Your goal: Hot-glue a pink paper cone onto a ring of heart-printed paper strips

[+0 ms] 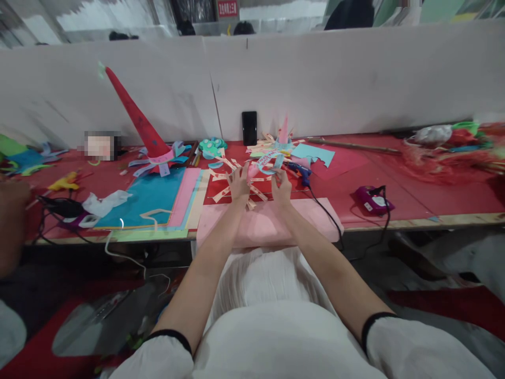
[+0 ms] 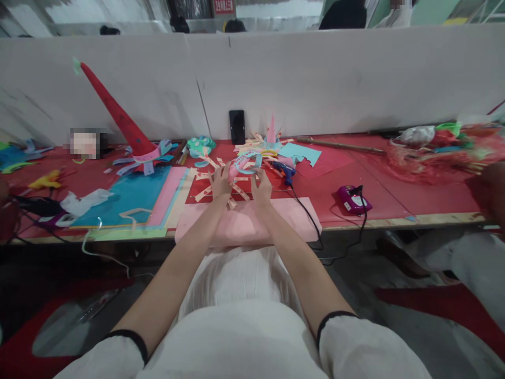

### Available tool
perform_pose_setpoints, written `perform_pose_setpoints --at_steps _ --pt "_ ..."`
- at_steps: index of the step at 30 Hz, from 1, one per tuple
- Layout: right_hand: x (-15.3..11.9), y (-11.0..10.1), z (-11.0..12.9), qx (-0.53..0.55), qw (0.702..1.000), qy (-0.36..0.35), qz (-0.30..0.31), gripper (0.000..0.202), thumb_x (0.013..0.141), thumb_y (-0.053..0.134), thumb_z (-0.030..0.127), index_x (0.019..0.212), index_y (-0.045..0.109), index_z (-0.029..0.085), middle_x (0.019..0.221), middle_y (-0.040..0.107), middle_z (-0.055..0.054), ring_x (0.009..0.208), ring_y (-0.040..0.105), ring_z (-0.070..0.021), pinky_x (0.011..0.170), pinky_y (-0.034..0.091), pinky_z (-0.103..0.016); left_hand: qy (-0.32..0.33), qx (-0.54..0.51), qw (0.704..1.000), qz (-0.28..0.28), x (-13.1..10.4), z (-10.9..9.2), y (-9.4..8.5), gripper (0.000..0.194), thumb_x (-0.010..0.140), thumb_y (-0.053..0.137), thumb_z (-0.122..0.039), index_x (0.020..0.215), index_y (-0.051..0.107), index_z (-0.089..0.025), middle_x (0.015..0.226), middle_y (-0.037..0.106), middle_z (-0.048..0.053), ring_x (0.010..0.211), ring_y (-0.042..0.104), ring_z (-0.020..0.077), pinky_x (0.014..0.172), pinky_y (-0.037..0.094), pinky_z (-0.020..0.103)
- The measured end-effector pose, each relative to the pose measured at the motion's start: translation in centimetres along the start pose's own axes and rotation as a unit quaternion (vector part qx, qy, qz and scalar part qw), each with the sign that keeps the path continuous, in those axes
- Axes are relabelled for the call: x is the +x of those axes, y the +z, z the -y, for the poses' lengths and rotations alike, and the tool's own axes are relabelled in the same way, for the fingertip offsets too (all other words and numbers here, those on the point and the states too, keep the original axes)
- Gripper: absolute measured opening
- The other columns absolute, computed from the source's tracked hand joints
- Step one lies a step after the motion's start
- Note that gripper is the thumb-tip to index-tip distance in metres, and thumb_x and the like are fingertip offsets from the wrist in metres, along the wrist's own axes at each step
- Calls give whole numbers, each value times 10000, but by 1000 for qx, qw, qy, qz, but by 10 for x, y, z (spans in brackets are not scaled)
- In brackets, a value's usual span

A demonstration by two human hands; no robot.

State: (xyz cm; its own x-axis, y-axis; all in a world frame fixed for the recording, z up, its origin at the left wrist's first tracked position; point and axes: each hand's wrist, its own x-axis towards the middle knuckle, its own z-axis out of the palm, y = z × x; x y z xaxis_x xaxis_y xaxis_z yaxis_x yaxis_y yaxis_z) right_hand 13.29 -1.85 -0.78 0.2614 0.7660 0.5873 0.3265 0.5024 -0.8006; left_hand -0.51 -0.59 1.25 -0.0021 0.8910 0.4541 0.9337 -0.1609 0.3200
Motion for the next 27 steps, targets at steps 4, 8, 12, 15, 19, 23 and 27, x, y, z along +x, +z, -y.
perform_pose_setpoints --at_steps 4,8,12,15,19,23,27 --pt "0 2 -3 -28 999 7 34 267 835 397 345 986 548 185 1001 624 -80 926 582 -169 835 471 -321 29 -14 999 -10 0 6 7 638 760 415 -43 1358 348 -257 1302 466 80 1250 386 213 1115 76 496" --pt "-1 4 -7 -54 993 11 103 239 822 407 324 951 557 189 961 638 -73 887 586 -172 808 469 -322 50 -12 999 -6 0 9 12 548 769 444 -85 1303 427 -205 1340 428 111 1289 333 244 1116 88 492" --pt "-2 5 -7 -77 985 1 153 220 821 409 309 925 565 194 926 647 -64 864 592 -177 806 462 -330 64 12 998 -2 0 7 11 493 808 405 -106 1293 435 -184 1332 438 136 1287 338 255 1102 123 508" --pt "-2 5 -7 -82 984 8 155 229 823 410 303 950 568 196 943 652 -64 872 594 -178 811 463 -330 64 23 998 -5 0 6 10 457 812 417 -128 1264 460 -179 1335 438 137 1284 344 255 1102 129 502" --pt "-2 6 -9 -92 979 22 179 235 828 413 307 964 575 204 960 656 -61 898 600 -181 839 459 -341 67 11 998 -6 -1 6 9 407 796 458 -150 1201 504 -167 1336 444 127 1287 343 249 1114 115 486" --pt "-2 5 -8 -93 972 11 214 225 820 430 325 930 592 213 940 661 -42 881 605 -182 847 455 -341 55 -17 998 1 1 7 11 438 777 504 -170 1214 488 -149 1314 467 140 1273 366 254 1114 132 476" --pt "-1 5 -9 -61 973 15 223 258 814 427 344 943 594 195 939 657 -44 888 602 -180 851 451 -332 23 -56 998 -15 3 7 14 593 759 543 -187 1321 367 -117 1338 440 162 1276 367 264 1097 202 454"
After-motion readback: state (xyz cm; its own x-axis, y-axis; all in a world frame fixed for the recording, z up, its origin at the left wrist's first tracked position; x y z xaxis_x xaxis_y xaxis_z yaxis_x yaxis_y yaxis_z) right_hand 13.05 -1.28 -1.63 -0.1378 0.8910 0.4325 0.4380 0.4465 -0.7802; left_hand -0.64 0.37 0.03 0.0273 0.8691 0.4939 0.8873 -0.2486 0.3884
